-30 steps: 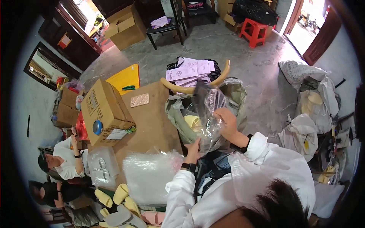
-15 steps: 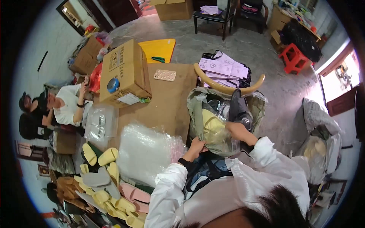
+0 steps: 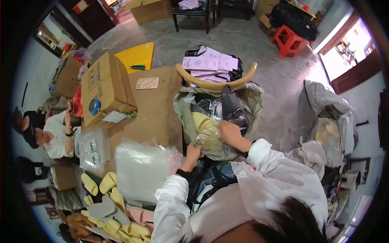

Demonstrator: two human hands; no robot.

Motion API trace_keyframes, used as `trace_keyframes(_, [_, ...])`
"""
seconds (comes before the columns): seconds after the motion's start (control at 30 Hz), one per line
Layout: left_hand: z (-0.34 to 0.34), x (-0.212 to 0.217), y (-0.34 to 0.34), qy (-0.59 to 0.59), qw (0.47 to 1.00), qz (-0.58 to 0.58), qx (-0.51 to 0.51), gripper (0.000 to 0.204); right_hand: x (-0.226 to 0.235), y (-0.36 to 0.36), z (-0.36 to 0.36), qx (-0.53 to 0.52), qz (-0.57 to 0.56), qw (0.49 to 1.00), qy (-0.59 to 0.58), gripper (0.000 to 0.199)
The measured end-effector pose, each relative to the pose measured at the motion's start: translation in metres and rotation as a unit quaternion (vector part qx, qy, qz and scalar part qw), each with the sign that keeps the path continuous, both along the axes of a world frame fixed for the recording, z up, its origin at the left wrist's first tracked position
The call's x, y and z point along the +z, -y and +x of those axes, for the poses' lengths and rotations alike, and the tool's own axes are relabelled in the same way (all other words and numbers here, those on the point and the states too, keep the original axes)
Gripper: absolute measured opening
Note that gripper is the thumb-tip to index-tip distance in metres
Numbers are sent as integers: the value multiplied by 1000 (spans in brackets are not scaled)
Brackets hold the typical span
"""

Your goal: The recorder gathers multiple pairs of rubber sandals, inspects them, and places them into individual plastic bags for shipping.

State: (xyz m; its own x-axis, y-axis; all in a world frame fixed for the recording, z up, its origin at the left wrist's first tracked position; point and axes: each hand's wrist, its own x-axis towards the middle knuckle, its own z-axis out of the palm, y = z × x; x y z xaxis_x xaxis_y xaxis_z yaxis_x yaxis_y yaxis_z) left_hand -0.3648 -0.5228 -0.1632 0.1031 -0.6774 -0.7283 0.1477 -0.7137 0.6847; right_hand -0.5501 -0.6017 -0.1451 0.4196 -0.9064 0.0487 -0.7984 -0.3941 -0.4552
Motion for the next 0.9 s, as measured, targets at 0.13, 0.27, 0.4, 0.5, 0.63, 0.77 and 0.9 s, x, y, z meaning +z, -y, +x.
trace_keyframes(0.13, [9, -26, -16, 316, 931, -178, -30, 38, 30, -19, 25, -36, -43, 997, 45, 11])
trace_keyframes(0.27, [14, 1, -5, 312, 902, -297, 27, 41, 47, -35, 33, -8, -69, 994, 85, 12])
trace_keyframes(0.4, [45, 43, -3, -106, 990, -87, 24, 59, 60, -54, 47, 105, -134, 976, 135, 24])
trace_keyframes(0.5, [49, 56, 2, -291, 957, 16, -3, 74, 57, -64, 55, 168, -100, 972, 130, 31])
trace_keyframes(0.63, [71, 39, -14, -542, 840, 34, 7, 74, 66, -79, 64, 296, -58, 944, 135, 41])
trace_keyframes(0.77, [76, 46, -22, -438, 898, 28, -22, 75, 77, -87, 63, 341, -17, 927, 154, 45])
trace_keyframes(0.9, [88, 40, -28, -369, 919, -68, -120, 76, 75, -71, 51, 313, -7, 910, 272, 40])
